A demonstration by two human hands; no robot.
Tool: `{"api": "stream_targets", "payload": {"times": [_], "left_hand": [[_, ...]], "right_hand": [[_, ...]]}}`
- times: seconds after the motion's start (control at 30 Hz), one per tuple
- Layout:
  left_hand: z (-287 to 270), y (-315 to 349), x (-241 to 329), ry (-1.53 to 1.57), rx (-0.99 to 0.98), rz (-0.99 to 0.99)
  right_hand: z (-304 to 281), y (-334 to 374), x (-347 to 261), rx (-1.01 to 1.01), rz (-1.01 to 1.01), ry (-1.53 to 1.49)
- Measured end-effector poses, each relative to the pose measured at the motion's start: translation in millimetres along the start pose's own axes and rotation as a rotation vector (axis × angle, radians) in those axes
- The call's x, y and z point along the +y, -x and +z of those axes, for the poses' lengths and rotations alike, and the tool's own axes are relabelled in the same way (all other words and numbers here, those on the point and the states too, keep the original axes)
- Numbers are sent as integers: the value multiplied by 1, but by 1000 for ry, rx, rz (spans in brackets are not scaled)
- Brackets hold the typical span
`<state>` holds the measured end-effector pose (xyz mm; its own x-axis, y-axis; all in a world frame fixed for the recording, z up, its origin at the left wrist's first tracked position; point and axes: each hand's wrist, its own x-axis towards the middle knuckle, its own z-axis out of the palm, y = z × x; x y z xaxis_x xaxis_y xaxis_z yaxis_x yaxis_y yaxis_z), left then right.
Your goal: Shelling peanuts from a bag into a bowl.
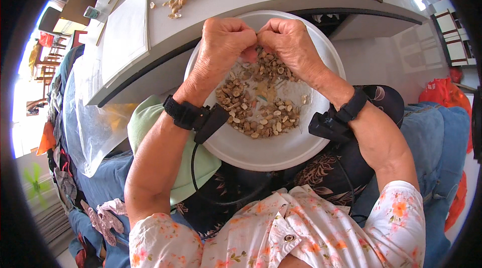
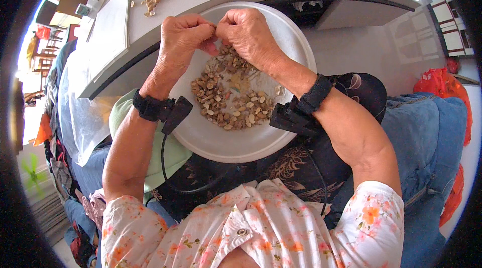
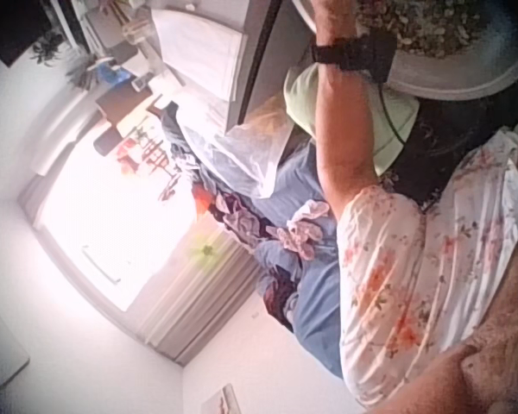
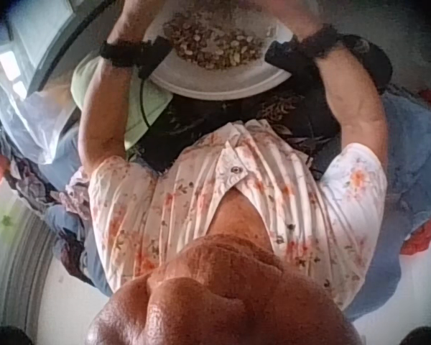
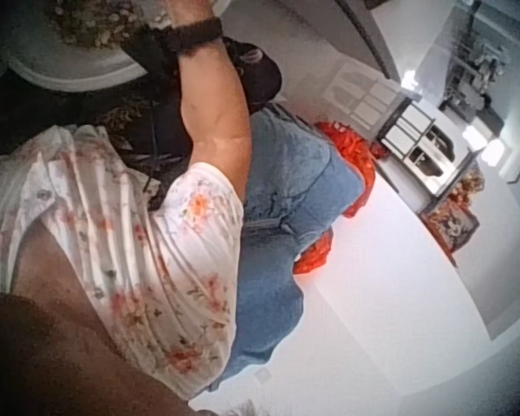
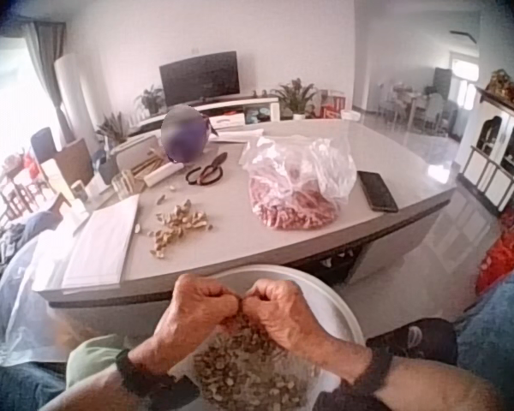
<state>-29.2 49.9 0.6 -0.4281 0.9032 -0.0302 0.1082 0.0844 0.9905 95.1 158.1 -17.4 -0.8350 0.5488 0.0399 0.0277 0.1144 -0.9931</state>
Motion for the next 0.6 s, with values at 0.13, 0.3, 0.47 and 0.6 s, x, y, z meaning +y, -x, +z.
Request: {"api": "stream_targets", "payload": {"times": [0.13, 0.3, 0.47, 0.6], "left_hand": [[0, 0, -1, 138, 21, -30], [2, 1, -1, 319, 42, -54], [-2, 1, -2, 427, 13, -47], [-5, -1, -4, 565, -53, -22]], "right_hand": [[-1, 4, -11, 19, 49, -36], [-3, 6, -12, 14, 90, -138], [-6, 8, -15, -9, 114, -297], [-10, 8, -16, -5, 128, -358]]}}
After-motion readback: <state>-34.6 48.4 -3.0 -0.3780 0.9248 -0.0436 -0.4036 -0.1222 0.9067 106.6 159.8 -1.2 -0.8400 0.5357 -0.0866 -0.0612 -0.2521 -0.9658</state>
